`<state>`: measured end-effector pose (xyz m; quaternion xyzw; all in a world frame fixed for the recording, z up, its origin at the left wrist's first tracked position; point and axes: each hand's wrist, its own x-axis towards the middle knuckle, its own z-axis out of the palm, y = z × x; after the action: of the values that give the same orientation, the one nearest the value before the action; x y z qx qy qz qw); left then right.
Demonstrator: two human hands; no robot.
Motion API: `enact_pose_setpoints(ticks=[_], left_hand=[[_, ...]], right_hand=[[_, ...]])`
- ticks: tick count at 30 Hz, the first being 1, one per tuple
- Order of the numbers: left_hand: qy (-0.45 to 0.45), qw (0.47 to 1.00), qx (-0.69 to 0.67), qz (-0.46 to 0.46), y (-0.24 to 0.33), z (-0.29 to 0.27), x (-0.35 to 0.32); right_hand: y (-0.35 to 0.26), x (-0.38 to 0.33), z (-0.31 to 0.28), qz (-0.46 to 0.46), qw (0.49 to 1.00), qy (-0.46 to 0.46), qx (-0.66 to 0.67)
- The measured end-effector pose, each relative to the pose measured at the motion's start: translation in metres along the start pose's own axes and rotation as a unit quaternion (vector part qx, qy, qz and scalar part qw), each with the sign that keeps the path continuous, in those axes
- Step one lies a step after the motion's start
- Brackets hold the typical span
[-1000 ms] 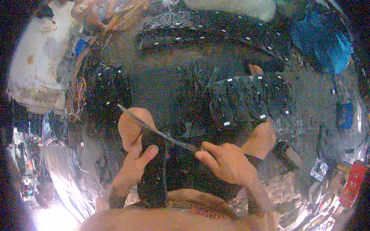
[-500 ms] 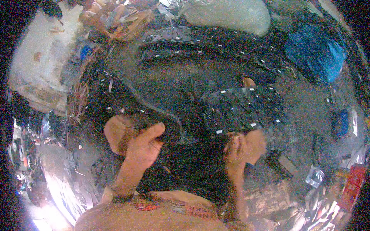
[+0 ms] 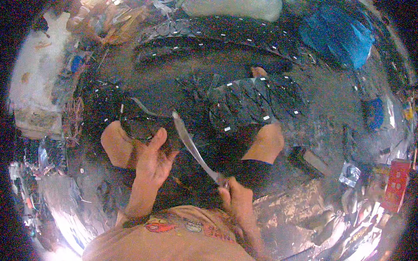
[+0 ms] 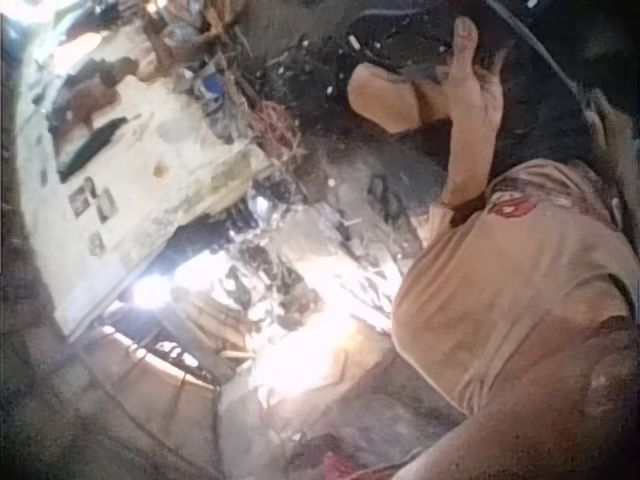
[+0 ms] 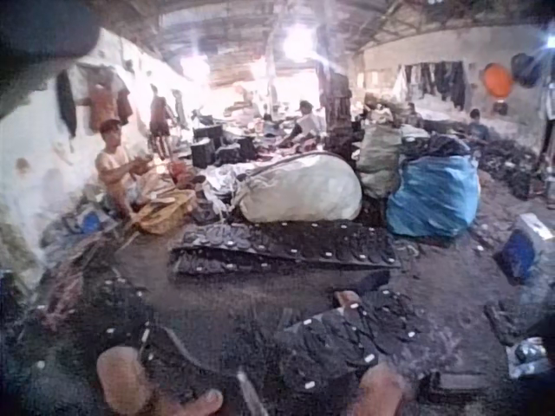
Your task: The person sits on the floor and uses a curved blade to trim the edges of black rubber flip-flop soles. They repeatedly pick up soles, cut along the perimeter, and place the trimmed pieces into a growing pile.
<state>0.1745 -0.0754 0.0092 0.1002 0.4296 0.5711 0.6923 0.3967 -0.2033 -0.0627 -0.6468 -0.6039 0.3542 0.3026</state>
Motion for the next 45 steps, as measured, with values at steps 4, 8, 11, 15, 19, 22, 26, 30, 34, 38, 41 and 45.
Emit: enact_pose_setpoints(ticks=[4,8,11,15,19,22,26,30,34,38,41,45], left_hand=[[-0.011,0.997,0.074,0.004,-0.011,-0.025,-0.009],[-0.040,0.993,0.099,-0.042,-0.004,-0.054,-0.006],[-0.068,0.982,0.170,-0.043,-0.003,-0.061,-0.010],[-0.062,0.986,0.154,0.006,0.008,-0.038,-0.021],[0.037,0.982,-0.113,0.145,0.093,-0.052,0.061],[0.052,0.948,-0.183,0.254,0.102,-0.077,0.128],[0.197,0.923,0.318,0.092,-0.104,-0.099,0.212],[0.107,0.941,0.315,-0.055,-0.235,-0.027,0.196],[0.214,0.925,0.308,0.059,-0.238,-0.075,0.247],[0.144,0.889,0.428,0.074,-0.159,-0.024,0.241],[0.048,0.918,0.390,0.055,-0.090,-0.013,0.207],[0.060,0.925,0.375,0.018,-0.089,0.012,0.195]], right_hand=[[-0.013,0.039,-0.031,0.022,0.995,-0.093,-0.038],[-0.040,0.073,-0.042,0.023,0.972,-0.231,-0.043],[-0.048,0.086,-0.005,-0.023,0.977,-0.210,0.021],[-0.001,0.090,0.035,-0.013,0.970,-0.038,0.238],[0.091,0.053,-0.025,0.201,0.871,0.203,0.398],[0.084,0.033,-0.075,0.245,0.830,0.370,0.338],[0.088,0.032,-0.085,0.280,0.788,0.422,0.350],[0.090,0.035,-0.078,0.302,0.755,0.457,0.361],[0.118,0.053,-0.022,0.320,0.849,0.297,0.299],[0.048,0.079,-0.003,0.217,0.914,0.212,0.270],[0.023,0.085,0.014,0.182,0.935,0.092,0.292],[0.021,0.108,0.054,0.209,0.962,-0.005,0.175]])
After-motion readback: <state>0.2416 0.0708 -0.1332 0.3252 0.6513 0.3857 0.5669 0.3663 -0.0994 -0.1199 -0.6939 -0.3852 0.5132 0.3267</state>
